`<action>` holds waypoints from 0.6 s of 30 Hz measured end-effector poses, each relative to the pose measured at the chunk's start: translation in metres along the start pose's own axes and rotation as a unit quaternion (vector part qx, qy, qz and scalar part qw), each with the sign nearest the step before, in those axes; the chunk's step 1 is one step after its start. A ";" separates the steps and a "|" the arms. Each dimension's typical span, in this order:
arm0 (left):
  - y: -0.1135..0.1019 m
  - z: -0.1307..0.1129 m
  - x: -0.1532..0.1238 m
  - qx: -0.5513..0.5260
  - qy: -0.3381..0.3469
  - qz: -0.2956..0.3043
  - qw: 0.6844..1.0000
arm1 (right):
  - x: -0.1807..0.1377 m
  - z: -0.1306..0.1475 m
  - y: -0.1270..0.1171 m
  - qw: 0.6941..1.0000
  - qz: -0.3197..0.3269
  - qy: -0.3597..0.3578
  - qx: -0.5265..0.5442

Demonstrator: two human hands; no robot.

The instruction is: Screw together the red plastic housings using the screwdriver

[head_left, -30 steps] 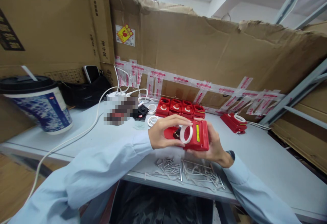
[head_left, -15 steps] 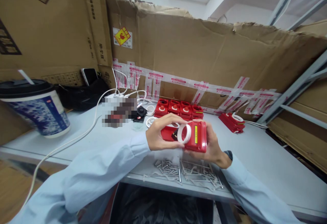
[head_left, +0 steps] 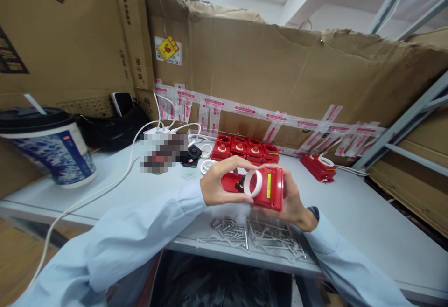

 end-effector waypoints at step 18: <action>-0.001 -0.009 0.001 0.030 0.020 -0.004 0.999 | 0.001 0.001 0.002 1.000 0.009 0.001 0.027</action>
Point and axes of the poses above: each hand's wrist, its own x-axis towards the middle knuckle, its own y-axis out of the palm, z = x × y, the point moved 10 cm from there along x, towards the middle knuckle, and after that the axes turned 8 degrees about z, right-handed, at the moved point
